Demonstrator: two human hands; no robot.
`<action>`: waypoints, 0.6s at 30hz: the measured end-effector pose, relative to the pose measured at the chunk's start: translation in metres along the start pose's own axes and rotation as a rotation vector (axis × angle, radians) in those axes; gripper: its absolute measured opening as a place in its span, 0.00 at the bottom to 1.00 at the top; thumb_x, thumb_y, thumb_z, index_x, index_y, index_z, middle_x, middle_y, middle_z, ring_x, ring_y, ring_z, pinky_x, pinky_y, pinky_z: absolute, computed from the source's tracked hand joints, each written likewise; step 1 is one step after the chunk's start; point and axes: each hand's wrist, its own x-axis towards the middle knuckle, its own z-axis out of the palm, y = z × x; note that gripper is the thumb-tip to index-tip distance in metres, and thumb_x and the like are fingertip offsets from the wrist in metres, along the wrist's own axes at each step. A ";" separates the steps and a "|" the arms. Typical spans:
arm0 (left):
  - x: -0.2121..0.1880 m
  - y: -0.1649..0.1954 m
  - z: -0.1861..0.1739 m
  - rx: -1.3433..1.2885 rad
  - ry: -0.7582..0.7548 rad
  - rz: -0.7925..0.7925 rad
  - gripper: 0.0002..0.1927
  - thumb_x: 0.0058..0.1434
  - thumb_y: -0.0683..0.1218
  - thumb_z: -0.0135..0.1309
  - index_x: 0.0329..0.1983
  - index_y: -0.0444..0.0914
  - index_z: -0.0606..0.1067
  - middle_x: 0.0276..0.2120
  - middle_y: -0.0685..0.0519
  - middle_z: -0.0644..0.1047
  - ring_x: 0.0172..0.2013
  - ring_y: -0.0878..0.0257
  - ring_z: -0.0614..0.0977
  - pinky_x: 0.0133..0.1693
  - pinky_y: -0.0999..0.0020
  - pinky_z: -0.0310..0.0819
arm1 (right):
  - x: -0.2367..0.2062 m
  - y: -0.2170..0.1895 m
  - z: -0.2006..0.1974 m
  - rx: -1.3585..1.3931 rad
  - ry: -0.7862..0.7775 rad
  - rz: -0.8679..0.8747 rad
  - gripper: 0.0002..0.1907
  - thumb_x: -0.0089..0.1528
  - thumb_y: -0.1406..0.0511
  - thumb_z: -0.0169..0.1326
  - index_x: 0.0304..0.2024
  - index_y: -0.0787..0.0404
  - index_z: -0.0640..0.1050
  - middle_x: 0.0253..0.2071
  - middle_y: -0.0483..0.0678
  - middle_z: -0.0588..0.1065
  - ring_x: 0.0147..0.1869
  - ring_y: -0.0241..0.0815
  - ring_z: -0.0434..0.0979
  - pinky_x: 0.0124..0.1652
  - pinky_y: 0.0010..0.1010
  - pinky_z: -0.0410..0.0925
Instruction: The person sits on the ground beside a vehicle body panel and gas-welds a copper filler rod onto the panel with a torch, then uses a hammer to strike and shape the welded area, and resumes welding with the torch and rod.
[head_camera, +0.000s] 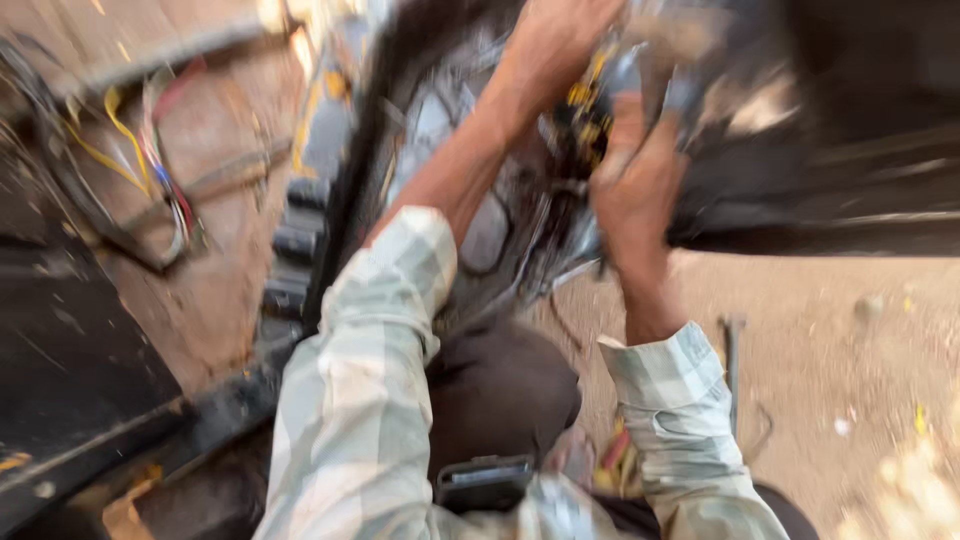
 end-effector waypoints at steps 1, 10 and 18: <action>0.000 0.002 -0.001 0.045 0.106 0.072 0.15 0.63 0.44 0.56 0.51 0.36 0.71 0.42 0.44 0.75 0.45 0.46 0.77 0.42 0.56 0.73 | 0.002 0.003 0.005 -0.013 0.013 0.033 0.24 0.77 0.51 0.44 0.50 0.69 0.71 0.28 0.52 0.69 0.28 0.47 0.71 0.33 0.41 0.65; 0.007 0.003 0.022 0.005 0.104 0.094 0.07 0.67 0.39 0.51 0.47 0.39 0.70 0.44 0.49 0.74 0.50 0.51 0.77 0.57 0.57 0.73 | -0.040 0.056 -0.003 0.109 0.187 -0.117 0.20 0.77 0.56 0.46 0.44 0.69 0.67 0.27 0.49 0.69 0.29 0.40 0.70 0.31 0.35 0.67; 0.008 -0.002 0.011 0.094 0.145 0.118 0.07 0.65 0.40 0.51 0.46 0.39 0.69 0.41 0.50 0.73 0.50 0.53 0.76 0.60 0.53 0.71 | -0.052 0.053 -0.022 0.366 0.181 -0.007 0.10 0.75 0.64 0.48 0.49 0.67 0.69 0.32 0.47 0.70 0.32 0.36 0.72 0.30 0.27 0.66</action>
